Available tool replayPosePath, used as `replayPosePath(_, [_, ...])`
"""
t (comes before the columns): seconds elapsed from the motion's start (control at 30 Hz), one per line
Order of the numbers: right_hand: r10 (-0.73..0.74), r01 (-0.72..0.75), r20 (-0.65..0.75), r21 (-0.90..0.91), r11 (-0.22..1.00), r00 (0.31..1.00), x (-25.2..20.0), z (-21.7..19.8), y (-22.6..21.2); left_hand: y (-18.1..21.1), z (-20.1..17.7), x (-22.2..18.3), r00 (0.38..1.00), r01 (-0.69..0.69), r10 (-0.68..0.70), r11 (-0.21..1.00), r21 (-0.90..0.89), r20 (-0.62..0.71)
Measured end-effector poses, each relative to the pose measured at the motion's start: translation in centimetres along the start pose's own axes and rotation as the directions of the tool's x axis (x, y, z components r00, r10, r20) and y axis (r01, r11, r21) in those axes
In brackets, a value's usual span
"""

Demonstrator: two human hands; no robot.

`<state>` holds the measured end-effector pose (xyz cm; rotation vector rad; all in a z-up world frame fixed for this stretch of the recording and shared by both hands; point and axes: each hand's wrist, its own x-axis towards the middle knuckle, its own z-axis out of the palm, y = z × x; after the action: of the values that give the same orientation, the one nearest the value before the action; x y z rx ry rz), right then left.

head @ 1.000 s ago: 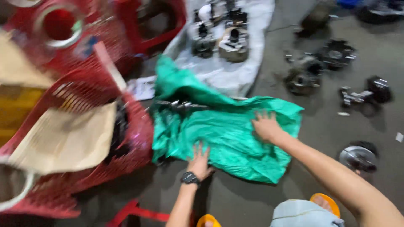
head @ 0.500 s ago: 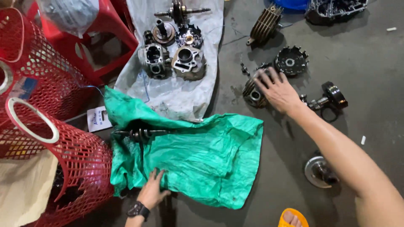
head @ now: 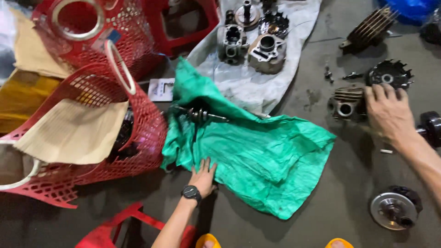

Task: Unpacking motorcycle engine components from bags and baskets and arranging them on the floor.

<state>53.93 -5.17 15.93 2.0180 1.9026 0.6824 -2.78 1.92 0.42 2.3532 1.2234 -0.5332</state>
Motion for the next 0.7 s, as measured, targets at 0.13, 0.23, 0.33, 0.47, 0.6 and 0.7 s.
replayPosePath(0.13, [-0.091, 0.093, 0.034, -0.062, 0.994, 0.995, -0.7, -10.7, -3.9, 1.1, -0.4, -0.6, 1.000, 0.000, -0.001, 0.999, 0.049, 0.027])
replayPosePath(0.23, [-0.214, 0.226, 0.190, -0.043, 0.973, 0.958, 0.1, -14.7, -8.6, 0.9, 3.1, 0.3, 1.000, 0.020, -0.020, 0.997, 0.077, -0.001])
replayPosePath(0.33, [-0.276, 0.119, 0.201, 0.566, 0.816, 0.940, 2.7, -18.9, -15.3, -0.2, 11.3, 1.9, 0.925, 0.095, 0.081, 0.897, 0.432, -0.372])
replayPosePath(0.47, [-0.367, 0.303, -0.079, 0.734, 0.608, 0.927, 6.0, -18.4, -26.6, 3.3, 5.8, -2.8, 0.977, -0.058, 0.122, 0.941, 0.334, -0.174])
replayPosePath(0.6, [-0.259, 0.360, -0.251, 0.598, 0.716, 0.933, 10.1, -15.9, -35.2, 2.0, 2.9, -2.6, 0.997, -0.075, 0.063, 0.967, 0.244, 0.055])
replayPosePath(0.7, [0.003, 0.337, -0.521, 0.556, 0.760, 0.854, 9.1, -19.1, -30.6, 1.6, 2.1, -1.0, 0.994, -0.090, 0.068, 0.955, 0.281, 0.085])
